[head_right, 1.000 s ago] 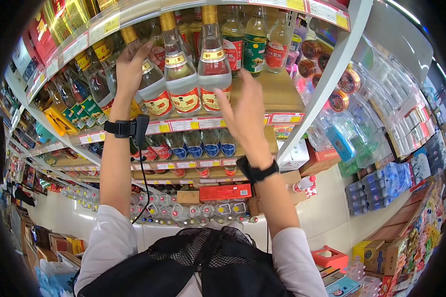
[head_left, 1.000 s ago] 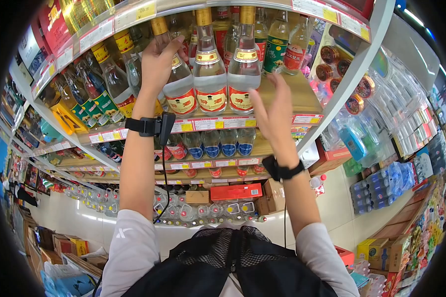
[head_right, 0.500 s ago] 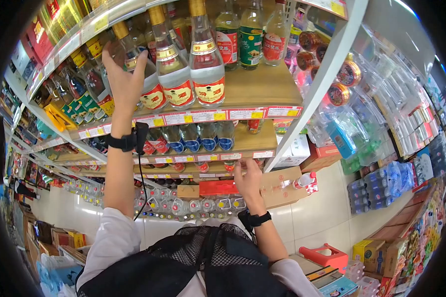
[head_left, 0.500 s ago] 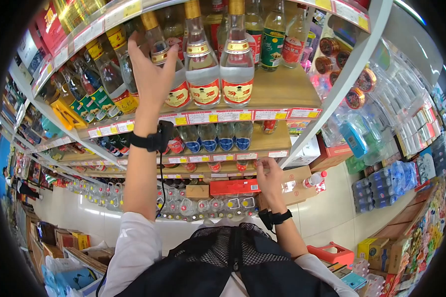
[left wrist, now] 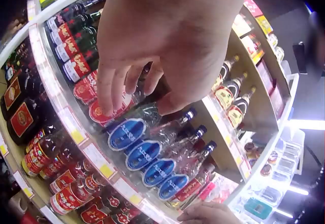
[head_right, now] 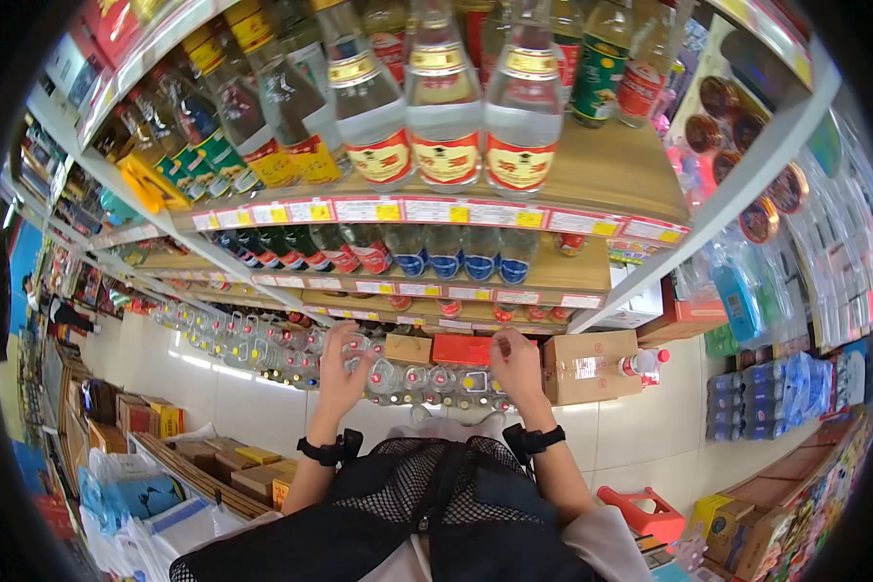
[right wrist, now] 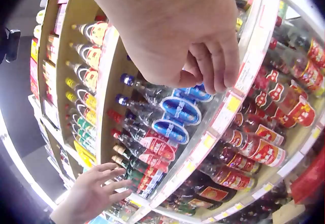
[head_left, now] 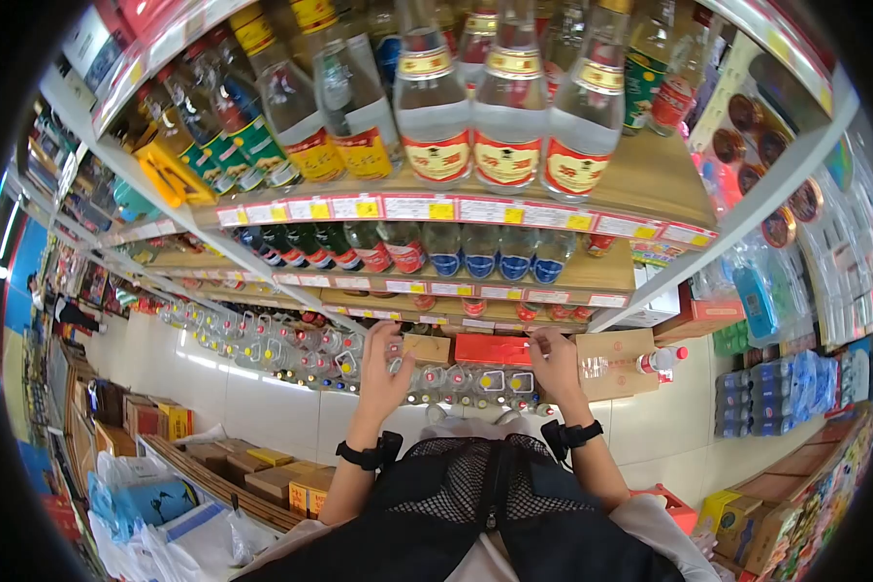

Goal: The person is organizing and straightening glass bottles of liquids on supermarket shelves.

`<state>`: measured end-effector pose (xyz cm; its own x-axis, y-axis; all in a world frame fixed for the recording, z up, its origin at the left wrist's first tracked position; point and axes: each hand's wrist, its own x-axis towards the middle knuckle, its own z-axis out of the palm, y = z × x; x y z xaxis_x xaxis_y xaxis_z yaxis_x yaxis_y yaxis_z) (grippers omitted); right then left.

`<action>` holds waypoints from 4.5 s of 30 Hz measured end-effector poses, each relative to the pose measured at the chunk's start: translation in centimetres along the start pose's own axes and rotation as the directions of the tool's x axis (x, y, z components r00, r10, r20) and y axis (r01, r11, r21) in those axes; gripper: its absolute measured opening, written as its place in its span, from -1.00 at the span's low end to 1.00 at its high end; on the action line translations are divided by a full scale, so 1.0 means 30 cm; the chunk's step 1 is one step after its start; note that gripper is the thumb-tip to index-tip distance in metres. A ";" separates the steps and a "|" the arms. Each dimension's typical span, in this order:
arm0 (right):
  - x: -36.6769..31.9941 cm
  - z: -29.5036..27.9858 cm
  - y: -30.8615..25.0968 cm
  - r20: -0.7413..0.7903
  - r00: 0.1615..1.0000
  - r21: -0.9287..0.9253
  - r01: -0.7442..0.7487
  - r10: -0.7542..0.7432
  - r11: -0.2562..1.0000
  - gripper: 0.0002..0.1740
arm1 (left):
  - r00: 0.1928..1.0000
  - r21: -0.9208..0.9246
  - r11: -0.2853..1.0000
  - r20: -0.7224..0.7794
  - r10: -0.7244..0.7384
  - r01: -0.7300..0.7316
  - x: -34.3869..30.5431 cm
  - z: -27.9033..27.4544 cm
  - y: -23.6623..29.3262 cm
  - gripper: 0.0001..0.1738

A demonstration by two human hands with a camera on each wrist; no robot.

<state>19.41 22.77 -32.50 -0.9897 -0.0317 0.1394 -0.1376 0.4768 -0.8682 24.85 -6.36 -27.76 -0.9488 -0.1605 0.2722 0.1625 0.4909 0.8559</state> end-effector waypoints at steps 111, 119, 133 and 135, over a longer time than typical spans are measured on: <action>0.667 -0.596 -0.565 -0.441 0.813 0.217 0.508 -0.381 0.834 -0.52 | 0.964 -0.498 0.841 0.248 -0.097 0.212 0.240 -0.125 0.084 -0.72; 0.677 -0.578 -0.551 -0.487 0.800 0.257 0.516 -0.352 0.817 -0.53 | 0.994 -0.153 0.988 -0.106 0.009 -0.026 0.479 -0.044 -0.150 -0.50; 0.651 -0.562 -0.592 -0.450 0.819 0.326 0.521 -0.355 0.789 -0.54 | 0.988 -0.201 0.974 -0.093 -0.123 0.103 0.768 0.037 -0.251 -0.60; 0.649 -0.560 -0.595 -0.445 0.824 0.350 0.521 -0.351 0.778 -0.53 | 0.990 -0.163 0.982 -0.086 -0.108 0.093 0.761 0.036 -0.234 -0.60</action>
<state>3.25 28.40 -6.28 -0.7499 0.1969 0.6315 -0.6362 0.0467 -0.7701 1.75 -12.55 -28.03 -0.9340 -0.2854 0.2147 0.1156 0.3273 0.9378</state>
